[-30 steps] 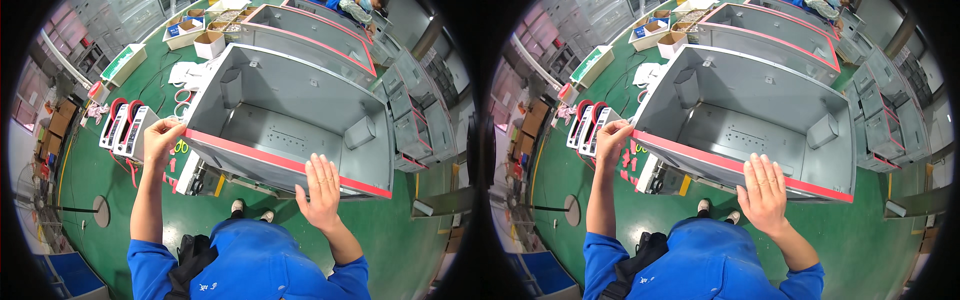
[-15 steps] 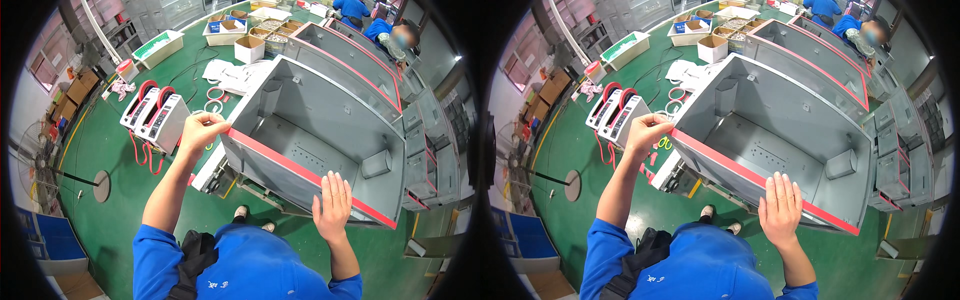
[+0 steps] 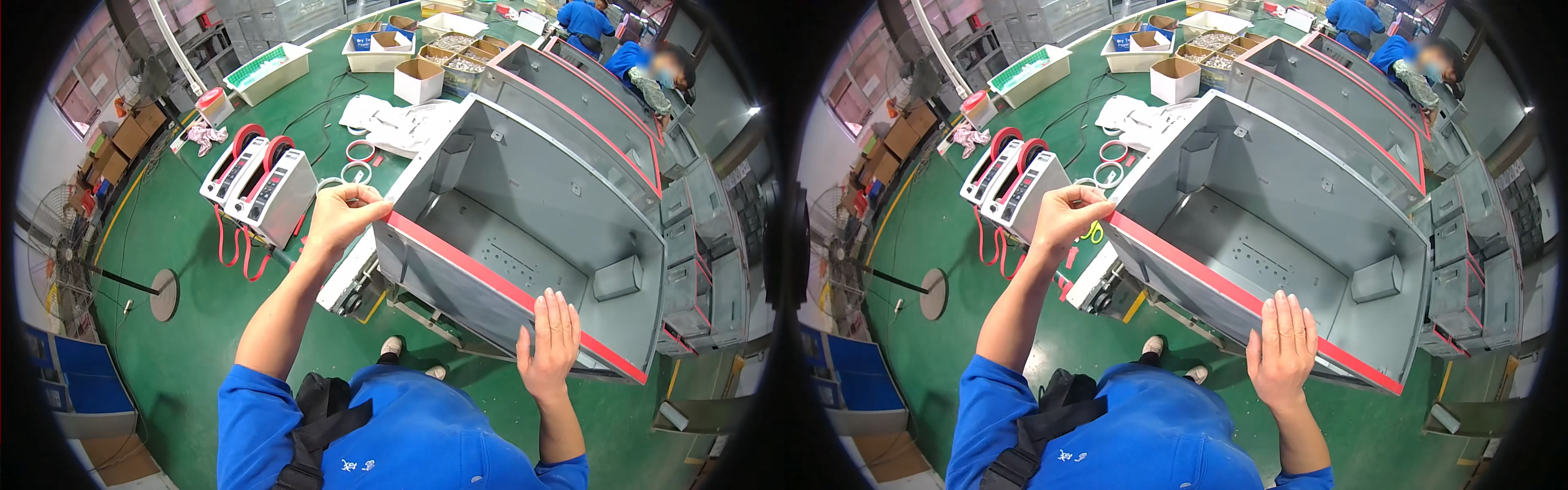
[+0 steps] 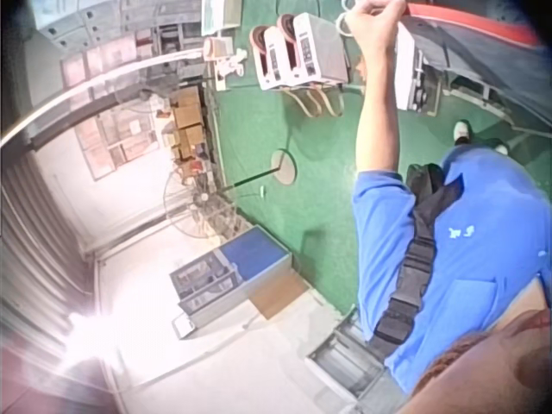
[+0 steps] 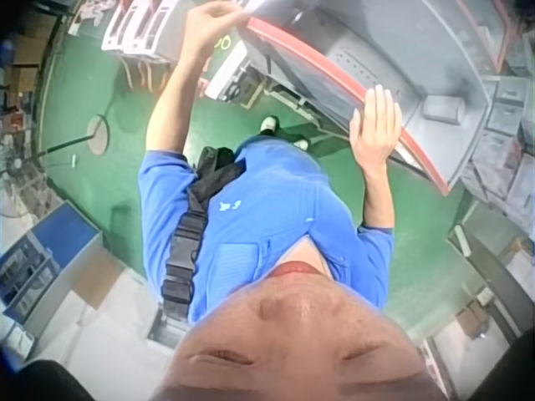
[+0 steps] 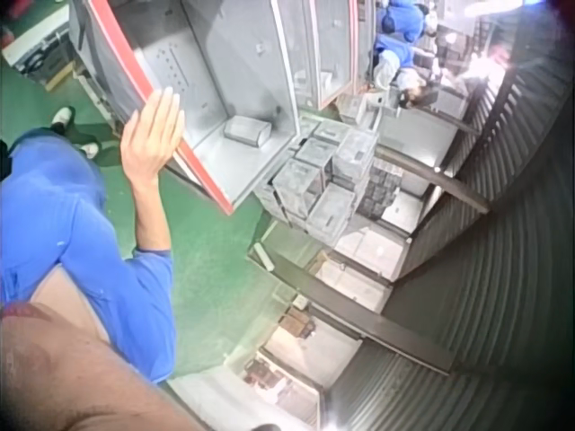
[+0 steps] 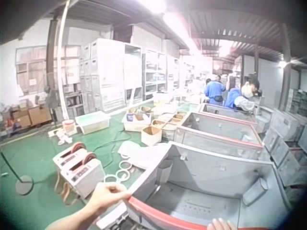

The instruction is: Apply red protective tape to the edges of metal cabinet enclosures.

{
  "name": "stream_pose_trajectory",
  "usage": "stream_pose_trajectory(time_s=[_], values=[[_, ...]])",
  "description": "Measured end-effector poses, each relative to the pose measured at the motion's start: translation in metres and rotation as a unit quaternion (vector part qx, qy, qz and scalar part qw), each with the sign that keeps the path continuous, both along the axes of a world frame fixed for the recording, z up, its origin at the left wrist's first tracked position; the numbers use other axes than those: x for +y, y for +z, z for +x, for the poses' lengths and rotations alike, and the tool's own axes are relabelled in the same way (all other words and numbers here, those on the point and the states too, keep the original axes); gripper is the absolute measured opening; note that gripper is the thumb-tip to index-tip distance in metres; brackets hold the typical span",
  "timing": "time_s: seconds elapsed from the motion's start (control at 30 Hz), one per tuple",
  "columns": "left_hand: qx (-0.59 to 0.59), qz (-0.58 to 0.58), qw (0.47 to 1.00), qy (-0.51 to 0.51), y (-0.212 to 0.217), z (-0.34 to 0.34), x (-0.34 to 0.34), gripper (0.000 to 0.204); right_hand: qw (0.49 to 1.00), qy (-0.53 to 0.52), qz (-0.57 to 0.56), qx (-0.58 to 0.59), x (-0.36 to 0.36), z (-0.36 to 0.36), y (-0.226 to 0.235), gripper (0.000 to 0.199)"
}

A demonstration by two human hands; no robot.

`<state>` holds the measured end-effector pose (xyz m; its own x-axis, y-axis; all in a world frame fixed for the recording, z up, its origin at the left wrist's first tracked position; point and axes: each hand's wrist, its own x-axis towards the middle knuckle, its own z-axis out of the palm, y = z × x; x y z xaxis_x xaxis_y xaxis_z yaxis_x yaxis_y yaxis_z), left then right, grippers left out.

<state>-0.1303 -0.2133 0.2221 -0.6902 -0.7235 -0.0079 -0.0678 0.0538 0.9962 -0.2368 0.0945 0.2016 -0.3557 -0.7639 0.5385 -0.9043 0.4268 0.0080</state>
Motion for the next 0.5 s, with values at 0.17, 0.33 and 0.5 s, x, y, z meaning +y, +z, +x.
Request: stream_pose_trajectory(time_s=[0.17,0.33,0.5], values=[[-0.019,-0.006,1.000,-0.007,0.006,0.000,0.002,0.010,1.000,-0.003,-0.001,0.003,0.000,0.000,0.000,0.041],[0.012,-0.030,0.999,0.001,-0.006,-0.002,-0.001,0.009,1.000,-0.004,-0.005,0.004,0.001,-0.001,-0.001,0.041],[0.019,-0.036,0.999,-0.008,-0.006,-0.002,0.000,0.008,1.000,-0.004,-0.009,0.003,0.001,-0.001,-0.002,0.041]])
